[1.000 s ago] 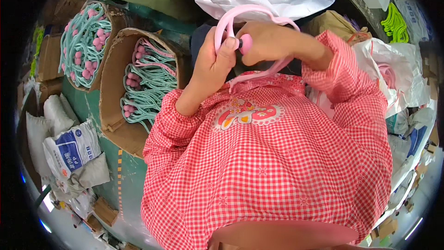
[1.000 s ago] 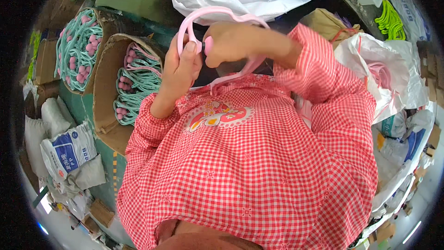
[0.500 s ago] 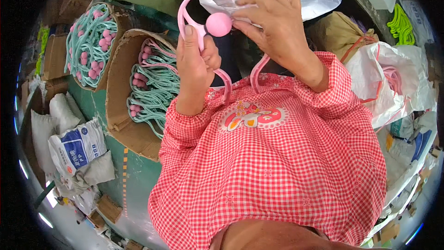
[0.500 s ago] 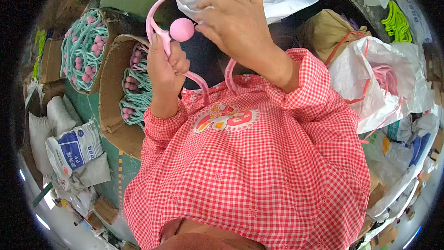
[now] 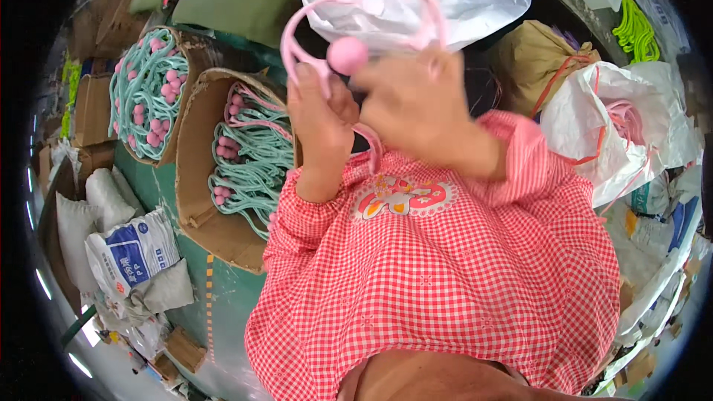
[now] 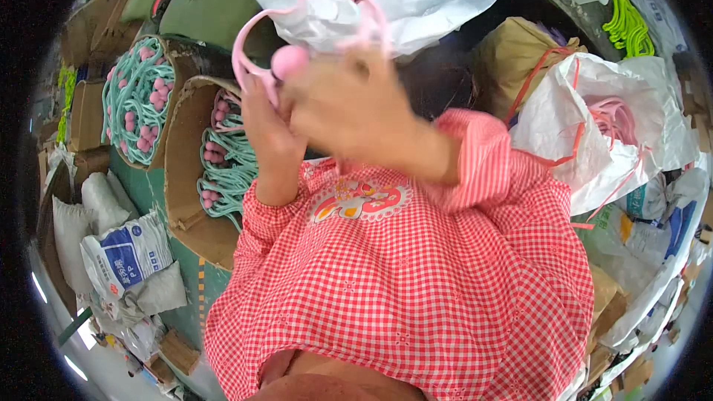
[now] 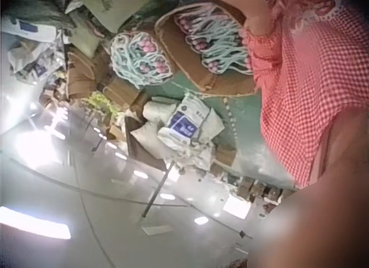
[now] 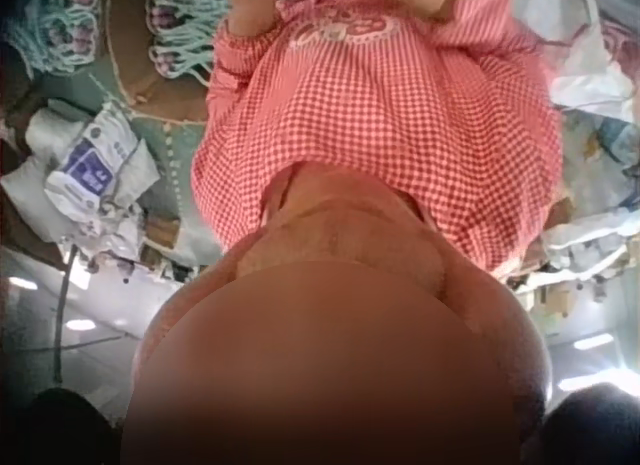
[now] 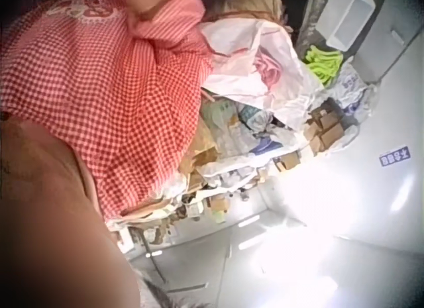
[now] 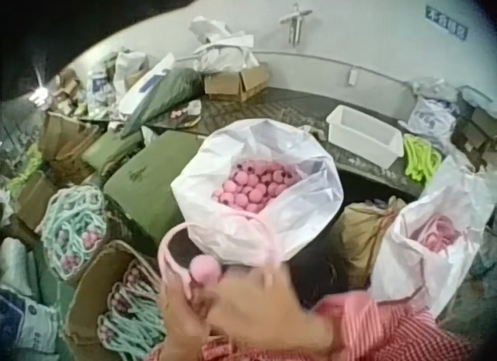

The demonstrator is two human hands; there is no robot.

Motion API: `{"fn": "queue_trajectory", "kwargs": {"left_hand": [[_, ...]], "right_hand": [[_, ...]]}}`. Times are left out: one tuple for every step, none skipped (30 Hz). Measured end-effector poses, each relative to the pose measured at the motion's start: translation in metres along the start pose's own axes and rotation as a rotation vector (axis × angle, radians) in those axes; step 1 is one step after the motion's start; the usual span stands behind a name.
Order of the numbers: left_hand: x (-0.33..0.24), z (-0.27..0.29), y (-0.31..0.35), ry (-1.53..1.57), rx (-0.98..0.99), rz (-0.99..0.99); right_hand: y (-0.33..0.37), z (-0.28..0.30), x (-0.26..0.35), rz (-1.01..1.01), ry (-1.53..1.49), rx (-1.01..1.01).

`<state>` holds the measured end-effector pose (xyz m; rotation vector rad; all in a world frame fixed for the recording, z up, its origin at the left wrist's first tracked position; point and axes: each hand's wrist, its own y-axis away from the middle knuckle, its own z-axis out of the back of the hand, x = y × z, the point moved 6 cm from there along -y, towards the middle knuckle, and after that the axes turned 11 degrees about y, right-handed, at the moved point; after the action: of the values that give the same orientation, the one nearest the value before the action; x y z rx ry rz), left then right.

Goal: Assemble plastic massagers by attaching rollers to the frames and placing them into a collection box.

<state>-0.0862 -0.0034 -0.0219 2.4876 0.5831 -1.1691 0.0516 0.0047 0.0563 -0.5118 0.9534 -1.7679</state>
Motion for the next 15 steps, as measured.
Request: {"fn": "queue_trajectory", "kwargs": {"left_hand": [[-0.004, 0.007, -0.003, -0.059, -0.09, -0.054], [-0.002, 0.01, -0.008, 0.134, -0.081, 0.052], [-0.005, 0.009, -0.011, 0.134, -0.071, 0.047], [-0.01, 0.004, -0.011, 0.177, -0.003, 0.012], [-0.014, -0.001, -0.012, 0.22, 0.064, -0.022], [-0.006, -0.006, -0.013, 0.271, 0.117, 0.039], [-0.001, -0.016, -0.011, 0.293, 0.171, 0.125], [0.006, -0.028, -0.011, 0.299, 0.187, 0.179], [0.015, -0.043, -0.012, 0.308, 0.209, 0.242], [0.016, -0.065, -0.01, 0.263, 0.233, 0.248], [0.028, -0.069, -0.022, 0.37, 0.494, 0.261], [0.024, -0.086, -0.04, 0.292, 0.342, 0.186], [0.016, -0.102, -0.057, 0.209, 0.184, 0.106], [0.013, -0.107, -0.085, 0.078, 0.408, -0.043], [0.01, -0.112, -0.113, -0.057, 0.627, -0.196]], "right_hand": [[0.003, 0.009, 0.015, 0.111, -0.144, 0.054], [0.002, 0.017, 0.015, 0.115, -0.136, 0.05], [0.0, 0.023, 0.006, 0.032, -0.194, 0.05], [0.001, 0.027, -0.005, -0.051, -0.253, 0.05], [0.006, 0.02, -0.035, -0.213, -0.082, 0.021], [0.014, 0.021, -0.065, -0.371, 0.007, -0.127], [0.017, 0.027, -0.085, -0.522, 0.084, -0.278], [0.016, 0.032, -0.087, -0.518, 0.086, -0.284], [0.028, 0.021, -0.109, -0.987, -0.397, -0.178], [0.045, -0.002, -0.111, -1.423, -0.916, -0.048], [0.051, 0.002, -0.119, -1.42, -0.916, -0.054], [0.065, 0.005, -0.132, -1.454, -1.171, -0.118], [0.071, 0.006, -0.138, -1.47, -1.438, -0.181], [0.072, 0.012, -0.146, -1.615, -1.429, -0.315], [0.077, 0.017, -0.158, -1.535, -1.463, -0.34]]}}
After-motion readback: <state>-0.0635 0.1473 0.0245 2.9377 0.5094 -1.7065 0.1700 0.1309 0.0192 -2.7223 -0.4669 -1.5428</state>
